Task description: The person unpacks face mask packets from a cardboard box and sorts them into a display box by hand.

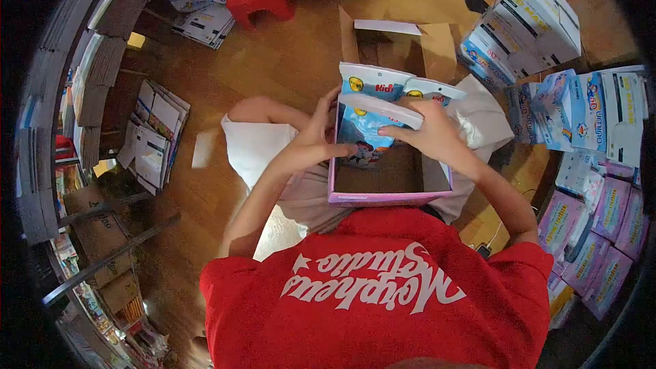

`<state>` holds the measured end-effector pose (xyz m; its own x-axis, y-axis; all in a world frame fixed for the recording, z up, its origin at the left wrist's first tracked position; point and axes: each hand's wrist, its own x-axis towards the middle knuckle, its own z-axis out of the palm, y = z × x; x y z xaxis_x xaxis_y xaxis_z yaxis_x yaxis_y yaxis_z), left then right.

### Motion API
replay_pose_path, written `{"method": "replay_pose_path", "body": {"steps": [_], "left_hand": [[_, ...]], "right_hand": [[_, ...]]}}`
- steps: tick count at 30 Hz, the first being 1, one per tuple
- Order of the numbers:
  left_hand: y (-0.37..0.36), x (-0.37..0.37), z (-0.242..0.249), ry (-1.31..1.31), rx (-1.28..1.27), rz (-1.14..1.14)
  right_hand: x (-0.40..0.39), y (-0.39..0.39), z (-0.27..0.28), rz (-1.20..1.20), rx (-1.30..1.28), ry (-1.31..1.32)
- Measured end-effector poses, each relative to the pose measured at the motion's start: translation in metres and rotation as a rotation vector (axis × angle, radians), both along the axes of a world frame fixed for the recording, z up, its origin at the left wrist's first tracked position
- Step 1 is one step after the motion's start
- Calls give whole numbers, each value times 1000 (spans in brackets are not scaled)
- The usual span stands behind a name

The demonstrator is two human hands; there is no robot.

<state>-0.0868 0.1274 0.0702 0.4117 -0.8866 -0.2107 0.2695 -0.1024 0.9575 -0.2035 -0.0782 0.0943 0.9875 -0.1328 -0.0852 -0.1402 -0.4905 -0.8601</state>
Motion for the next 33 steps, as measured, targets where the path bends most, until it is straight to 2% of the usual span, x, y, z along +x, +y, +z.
{"method": "replay_pose_path", "body": {"steps": [3,6,9,12,15,18,21,24,25,27,28,31,32,33], "left_hand": [[-7,10,6,-37,115,-9],[-12,24,-5,-445,206,-27],[-23,33,-8,-462,145,-83],[-34,40,-10,-444,203,-173],[-32,35,-19,-410,135,-121],[-27,22,-8,-254,145,37],[-24,20,-5,-244,113,50],[-20,20,21,-287,231,-40],[-18,19,22,-311,193,0],[-11,15,24,-359,114,74],[-3,17,28,-452,143,25],[18,15,60,-457,118,200],[26,17,73,-480,211,237],[35,21,84,-504,303,276]], "right_hand": [[5,8,-3,-41,-44,-83],[7,17,-14,-115,-74,-223],[5,23,-8,-223,-191,-201],[0,17,-13,-177,-241,-103],[-18,6,10,-197,-153,-42],[-46,-12,21,-315,-80,19],[-74,-25,8,-502,-282,-126],[-106,-32,-7,-454,150,211],[-114,-31,-13,-427,287,296],[-128,-24,-10,-273,413,362],[-130,-22,-7,-195,476,395],[-116,-9,11,-42,770,237],[-107,-4,18,12,671,156],[-98,0,27,37,729,144]]}}
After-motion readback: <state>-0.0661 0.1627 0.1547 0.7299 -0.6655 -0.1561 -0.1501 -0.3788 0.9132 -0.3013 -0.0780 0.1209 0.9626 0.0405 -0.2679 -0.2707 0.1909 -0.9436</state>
